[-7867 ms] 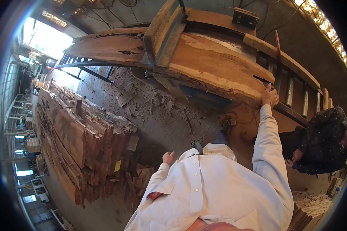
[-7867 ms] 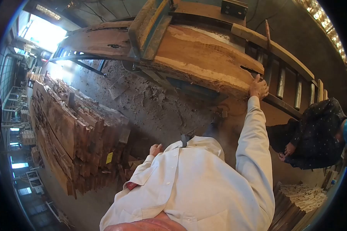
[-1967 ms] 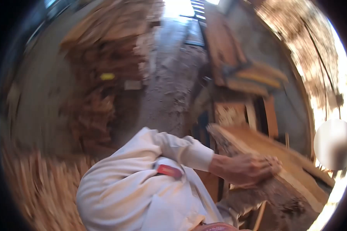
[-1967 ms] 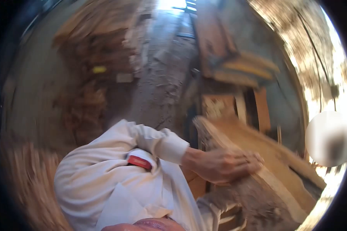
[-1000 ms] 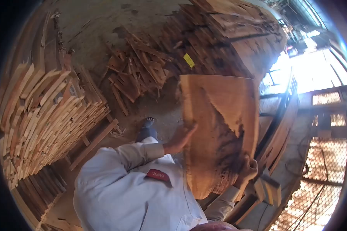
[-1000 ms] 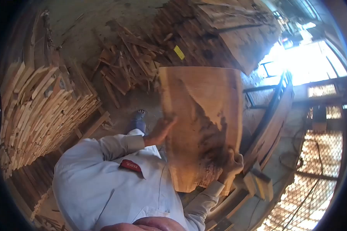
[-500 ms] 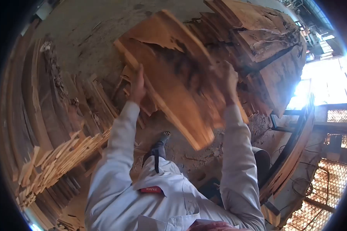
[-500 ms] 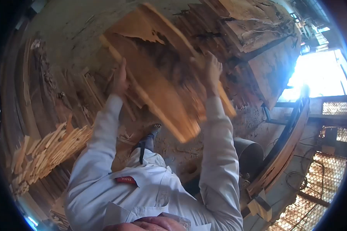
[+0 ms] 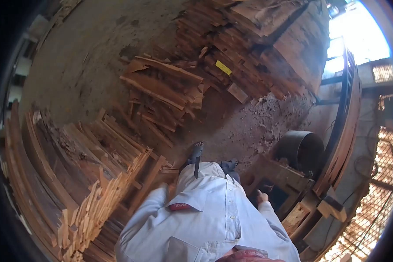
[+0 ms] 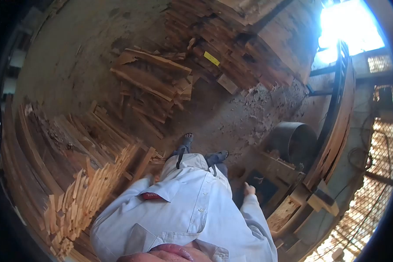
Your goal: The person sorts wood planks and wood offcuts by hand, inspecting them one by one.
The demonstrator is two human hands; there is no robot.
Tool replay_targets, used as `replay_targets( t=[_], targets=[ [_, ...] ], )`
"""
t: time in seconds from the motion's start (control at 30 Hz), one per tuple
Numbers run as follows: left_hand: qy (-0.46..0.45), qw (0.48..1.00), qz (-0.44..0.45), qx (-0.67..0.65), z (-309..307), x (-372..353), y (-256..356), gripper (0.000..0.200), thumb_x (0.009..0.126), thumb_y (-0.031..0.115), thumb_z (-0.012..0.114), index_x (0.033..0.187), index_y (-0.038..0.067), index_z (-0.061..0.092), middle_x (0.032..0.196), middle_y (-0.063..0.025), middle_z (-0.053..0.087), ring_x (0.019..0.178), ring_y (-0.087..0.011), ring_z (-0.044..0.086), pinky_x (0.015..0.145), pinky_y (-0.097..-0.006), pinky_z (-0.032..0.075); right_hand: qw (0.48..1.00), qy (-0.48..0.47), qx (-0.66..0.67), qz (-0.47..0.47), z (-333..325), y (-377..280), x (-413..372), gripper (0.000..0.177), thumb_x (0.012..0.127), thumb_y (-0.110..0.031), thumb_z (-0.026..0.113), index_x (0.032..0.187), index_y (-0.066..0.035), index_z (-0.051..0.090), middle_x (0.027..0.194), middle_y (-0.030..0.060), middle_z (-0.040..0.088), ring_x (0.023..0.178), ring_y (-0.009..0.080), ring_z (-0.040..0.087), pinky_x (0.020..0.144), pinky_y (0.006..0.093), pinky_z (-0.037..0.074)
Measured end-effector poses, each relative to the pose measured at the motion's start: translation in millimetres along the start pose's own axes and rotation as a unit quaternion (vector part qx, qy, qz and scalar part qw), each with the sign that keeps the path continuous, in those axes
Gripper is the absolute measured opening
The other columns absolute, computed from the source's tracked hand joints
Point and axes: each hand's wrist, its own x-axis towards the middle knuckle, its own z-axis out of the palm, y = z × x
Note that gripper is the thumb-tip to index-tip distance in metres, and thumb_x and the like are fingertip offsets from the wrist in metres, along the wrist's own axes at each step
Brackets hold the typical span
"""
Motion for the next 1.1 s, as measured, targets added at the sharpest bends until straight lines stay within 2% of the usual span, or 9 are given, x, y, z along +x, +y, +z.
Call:
replay_targets(
  t=[0.03,0.2,0.33,0.43,0.57,0.7,0.83,0.9,1.1],
  targets=[
    [-0.068,0.997,-0.026,0.003,9,-9,-6,0.036,0.097,0.036,0.058,0.102,0.003,0.071,0.094,-0.0167,0.073,0.076,-0.0299,0.069,0.068,-0.0433,0.057,0.971,-0.032,0.207,0.113,-28,-31,-63,0.044,0.100,-0.045,0.061,0.076,-0.008,0.062,0.061,0.0044,0.055,0.043,0.0216,0.051,0.038,0.0373,0.036],
    [-0.179,0.982,0.037,-0.037,1,-2,43,0.043,0.095,0.036,0.063,0.110,-0.004,0.069,0.097,-0.0158,0.075,0.076,-0.0307,0.069,0.069,-0.0425,0.056,0.814,-0.045,0.551,0.181,-10,-7,-101,0.033,0.103,-0.036,0.060,0.077,-0.014,0.055,0.057,-0.0002,0.044,0.041,0.0152,0.038,0.038,0.0296,0.028],
    [-0.054,0.992,0.074,-0.090,-49,28,164,0.043,0.094,0.038,0.067,0.103,-0.004,0.069,0.085,-0.0100,0.073,0.061,-0.0248,0.061,0.060,-0.0440,0.052,0.848,-0.021,0.516,0.120,36,-57,-98,0.029,0.100,-0.031,0.065,0.081,-0.010,0.059,0.060,0.0001,0.050,0.049,0.0134,0.046,0.043,0.0298,0.036],
    [-0.094,0.963,0.116,-0.223,-85,52,266,0.028,0.095,0.032,0.066,0.103,0.005,0.066,0.081,-0.0080,0.066,0.063,-0.0252,0.062,0.055,-0.0425,0.051,0.937,0.087,0.339,-0.021,82,-44,-70,0.028,0.097,-0.030,0.069,0.095,-0.002,0.071,0.074,0.0051,0.065,0.062,0.0126,0.059,0.055,0.0305,0.049],
    [-0.127,0.972,0.166,-0.108,-77,26,418,0.017,0.099,0.025,0.064,0.102,0.008,0.061,0.076,-0.0072,0.062,0.053,-0.0229,0.059,0.043,-0.0343,0.044,0.856,0.146,0.492,0.054,43,-48,-92,0.032,0.096,-0.029,0.071,0.103,0.002,0.073,0.087,0.0081,0.072,0.069,0.0133,0.065,0.066,0.0291,0.054],
    [-0.125,0.962,0.244,0.011,2,12,522,0.018,0.098,0.023,0.066,0.100,0.006,0.060,0.073,-0.0065,0.060,0.052,-0.0190,0.059,0.041,-0.0305,0.042,0.749,0.242,0.603,0.129,47,8,-77,0.031,0.097,-0.029,0.071,0.099,0.002,0.072,0.087,0.0093,0.073,0.072,0.0146,0.067,0.068,0.0299,0.055],
    [-0.258,0.922,0.267,0.112,121,-41,614,0.027,0.100,0.030,0.067,0.106,0.005,0.061,0.087,-0.0084,0.068,0.065,-0.0198,0.067,0.051,-0.0338,0.052,0.647,0.306,0.681,0.157,56,37,-114,0.033,0.100,-0.032,0.067,0.087,-0.002,0.070,0.079,0.0055,0.071,0.070,0.0126,0.065,0.066,0.0286,0.052],
    [-0.268,0.903,0.298,0.153,187,-83,647,0.033,0.100,0.034,0.066,0.113,0.005,0.061,0.092,-0.0089,0.069,0.070,-0.0210,0.068,0.056,-0.0344,0.054,0.661,0.285,0.667,0.191,42,39,-134,0.033,0.100,-0.035,0.066,0.089,-0.004,0.070,0.083,0.0043,0.072,0.073,0.0109,0.065,0.066,0.0283,0.051],
    [-0.247,0.760,0.524,0.294,350,-191,751,0.028,0.096,0.031,0.068,0.094,0.003,0.073,0.081,-0.0013,0.065,0.072,-0.0097,0.057,0.065,-0.0281,0.046,0.544,0.292,0.774,0.141,-18,19,-142,0.033,0.101,-0.037,0.065,0.099,-0.004,0.070,0.091,0.0036,0.073,0.080,0.0098,0.067,0.071,0.0264,0.052]
  ],
)
